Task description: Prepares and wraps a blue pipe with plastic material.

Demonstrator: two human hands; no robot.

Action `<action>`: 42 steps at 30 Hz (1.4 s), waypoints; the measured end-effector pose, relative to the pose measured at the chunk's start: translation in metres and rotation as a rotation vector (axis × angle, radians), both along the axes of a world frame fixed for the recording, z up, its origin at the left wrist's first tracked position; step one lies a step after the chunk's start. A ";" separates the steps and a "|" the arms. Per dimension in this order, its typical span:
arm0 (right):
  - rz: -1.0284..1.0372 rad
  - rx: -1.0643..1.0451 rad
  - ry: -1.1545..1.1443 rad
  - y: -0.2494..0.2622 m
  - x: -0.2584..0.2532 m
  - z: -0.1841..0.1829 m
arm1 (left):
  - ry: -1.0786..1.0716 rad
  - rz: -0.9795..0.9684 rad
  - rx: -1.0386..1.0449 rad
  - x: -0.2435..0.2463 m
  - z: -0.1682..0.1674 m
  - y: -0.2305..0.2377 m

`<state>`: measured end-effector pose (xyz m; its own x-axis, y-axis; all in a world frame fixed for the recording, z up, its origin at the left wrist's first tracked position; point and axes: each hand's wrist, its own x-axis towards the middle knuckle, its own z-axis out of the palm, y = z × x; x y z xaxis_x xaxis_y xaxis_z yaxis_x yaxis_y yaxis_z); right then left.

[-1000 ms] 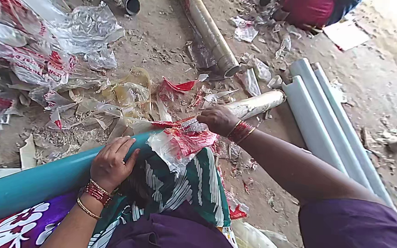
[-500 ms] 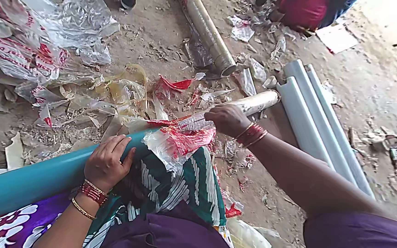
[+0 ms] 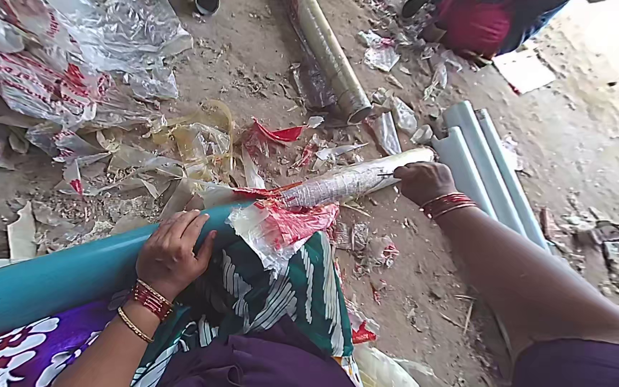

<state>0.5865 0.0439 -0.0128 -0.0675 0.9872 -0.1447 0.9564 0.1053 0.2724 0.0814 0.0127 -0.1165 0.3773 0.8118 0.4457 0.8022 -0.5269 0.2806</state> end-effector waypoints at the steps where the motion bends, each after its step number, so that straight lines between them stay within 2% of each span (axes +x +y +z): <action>1: 0.075 0.056 0.102 -0.002 -0.018 0.000 | 0.012 -0.001 -0.016 0.001 -0.001 -0.003; 4: 0.436 0.119 0.381 0.011 -0.090 -0.012 | 0.031 -0.004 -0.022 0.001 0.000 -0.002; 6: 0.651 0.091 0.447 0.024 -0.135 -0.024 | 0.026 -0.013 -0.017 -0.001 -0.001 -0.002; 8: 0.746 0.052 0.448 0.031 -0.159 -0.031 | 0.026 -0.026 -0.025 -0.004 -0.001 -0.004; 10: 0.752 0.046 0.424 0.035 -0.153 -0.035 | 0.026 -0.028 -0.026 -0.004 0.000 -0.003; 13: 0.655 0.009 0.352 0.033 -0.102 -0.037 | 0.026 -0.030 -0.033 -0.003 0.000 -0.003; 15: 0.514 -0.070 0.203 0.027 -0.061 -0.027 | 0.023 -0.033 -0.041 -0.003 0.000 -0.003; 16: 0.400 -0.136 0.083 0.024 -0.041 -0.020 | 0.023 -0.031 -0.040 -0.003 0.001 -0.003; 18: 0.041 -0.326 -0.207 0.019 -0.011 -0.005 | 0.018 -0.024 -0.032 -0.001 0.000 -0.004; 19: -0.105 -0.353 -0.268 0.020 0.001 0.002 | 0.020 -0.015 -0.023 0.000 0.000 -0.004; 20: -0.166 -0.278 -0.223 0.020 0.004 0.009 | 0.026 -0.008 -0.011 0.001 0.000 -0.002; 22: -0.035 -0.054 -0.003 0.022 -0.014 0.015 | 0.038 0.006 -0.006 0.002 -0.002 -0.004; 24: 0.215 0.025 0.186 0.027 -0.057 0.007 | 0.048 0.001 -0.006 0.004 -0.001 -0.004; 26: 0.455 0.031 0.349 0.036 -0.107 -0.009 | 0.051 -0.012 -0.005 0.001 0.000 -0.004; 28: 0.593 -0.022 0.454 0.039 -0.144 -0.023 | 0.047 -0.032 -0.010 -0.002 0.000 -0.005; 31: 0.632 -0.010 0.470 0.035 -0.143 -0.037 | 0.049 -0.052 -0.024 -0.005 0.000 -0.006; 33: 0.588 0.017 0.403 0.032 -0.109 -0.040 | 0.049 -0.050 -0.027 -0.005 0.000 -0.005; 35: 0.436 -0.053 0.220 0.023 -0.069 -0.031 | 0.050 -0.044 -0.031 -0.004 0.001 -0.004; 38: -0.047 -0.322 -0.210 0.004 -0.015 -0.017 | 0.046 -0.035 -0.018 -0.002 -0.001 -0.006; 39: -0.198 -0.297 -0.226 -0.004 0.001 -0.014 | 0.046 -0.026 -0.009 -0.001 -0.001 -0.006; 40: -0.265 -0.194 -0.180 -0.003 0.007 -0.007 | 0.049 -0.010 0.010 -0.001 -0.002 -0.004; 42: -0.185 -0.016 -0.008 -0.002 -0.011 0.002 | 0.060 -0.004 0.009 0.001 -0.004 -0.006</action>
<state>0.5753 0.0417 -0.0108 0.1165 0.9802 -0.1600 0.9576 -0.0682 0.2798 0.0829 0.0063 -0.1208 0.4068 0.8063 0.4294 0.8156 -0.5323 0.2269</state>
